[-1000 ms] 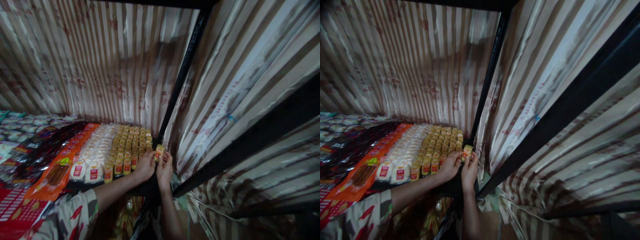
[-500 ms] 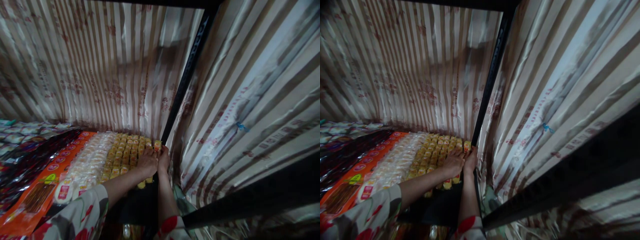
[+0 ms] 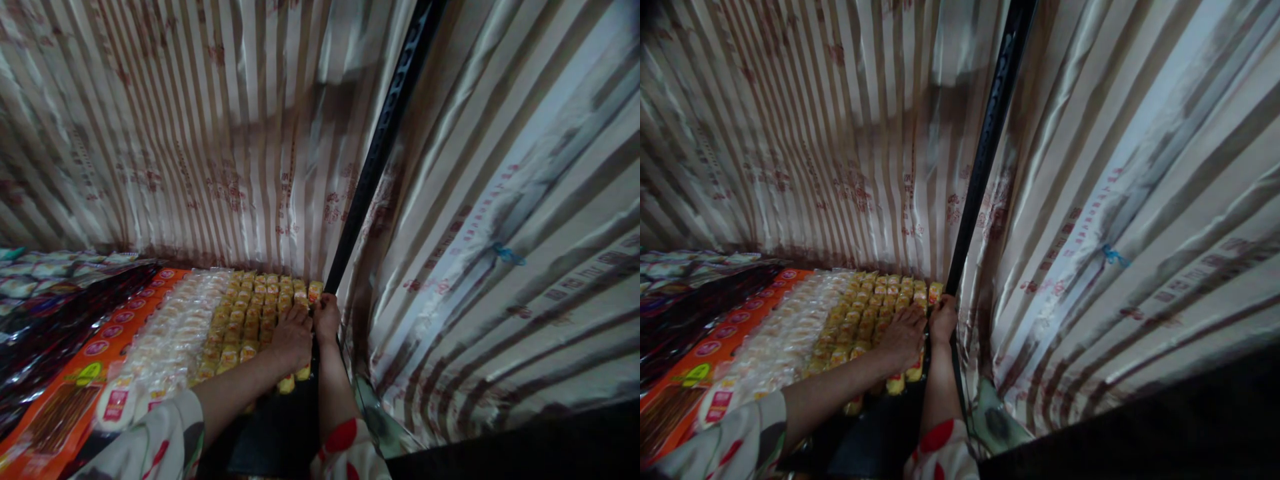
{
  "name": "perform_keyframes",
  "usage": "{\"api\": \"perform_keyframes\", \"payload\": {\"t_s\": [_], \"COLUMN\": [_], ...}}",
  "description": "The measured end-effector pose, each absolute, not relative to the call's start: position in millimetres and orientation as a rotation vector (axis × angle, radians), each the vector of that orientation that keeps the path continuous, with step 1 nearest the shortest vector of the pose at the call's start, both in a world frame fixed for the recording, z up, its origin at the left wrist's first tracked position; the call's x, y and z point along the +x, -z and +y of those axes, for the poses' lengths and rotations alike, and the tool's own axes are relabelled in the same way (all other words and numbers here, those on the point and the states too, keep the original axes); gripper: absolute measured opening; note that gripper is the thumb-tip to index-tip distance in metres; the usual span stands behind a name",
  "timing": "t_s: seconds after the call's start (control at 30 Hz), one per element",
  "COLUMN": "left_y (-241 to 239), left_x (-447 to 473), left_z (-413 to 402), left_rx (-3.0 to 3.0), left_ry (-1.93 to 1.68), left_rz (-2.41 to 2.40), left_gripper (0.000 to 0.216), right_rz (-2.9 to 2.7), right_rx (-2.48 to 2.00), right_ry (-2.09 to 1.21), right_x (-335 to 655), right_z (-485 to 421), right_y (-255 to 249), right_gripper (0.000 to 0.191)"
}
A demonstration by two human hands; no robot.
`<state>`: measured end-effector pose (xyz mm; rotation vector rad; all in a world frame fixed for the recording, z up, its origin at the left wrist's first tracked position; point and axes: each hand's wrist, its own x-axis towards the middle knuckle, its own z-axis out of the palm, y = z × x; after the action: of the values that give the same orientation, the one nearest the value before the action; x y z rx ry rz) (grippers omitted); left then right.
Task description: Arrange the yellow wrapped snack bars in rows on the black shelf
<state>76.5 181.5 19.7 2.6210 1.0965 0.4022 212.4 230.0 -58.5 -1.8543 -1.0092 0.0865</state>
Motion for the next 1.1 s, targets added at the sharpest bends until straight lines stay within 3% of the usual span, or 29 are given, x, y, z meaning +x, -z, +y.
{"api": "perform_keyframes", "payload": {"t_s": [0.47, 0.73, 1.1], "left_y": [-16.1, -15.1, -30.0], "left_x": [77.5, 77.9, 65.2], "left_z": [183.7, 184.3, 157.2], "left_rx": [2.545, 2.548, 2.594], "left_ry": [-0.448, -0.453, -0.569], "left_rz": [1.131, 1.139, 1.093], "left_gripper": [0.044, 0.044, 0.038], "right_rz": [-1.038, -1.039, -0.955], "right_rx": [-1.816, -1.742, -1.663], "right_ry": [-0.059, -0.139, -0.274], "right_x": [206.9, 211.0, 202.9], "right_z": [232.8, 233.2, 201.5], "right_y": [76.0, 76.2, 60.0], "right_gripper": [0.036, 0.018, 0.038]}}
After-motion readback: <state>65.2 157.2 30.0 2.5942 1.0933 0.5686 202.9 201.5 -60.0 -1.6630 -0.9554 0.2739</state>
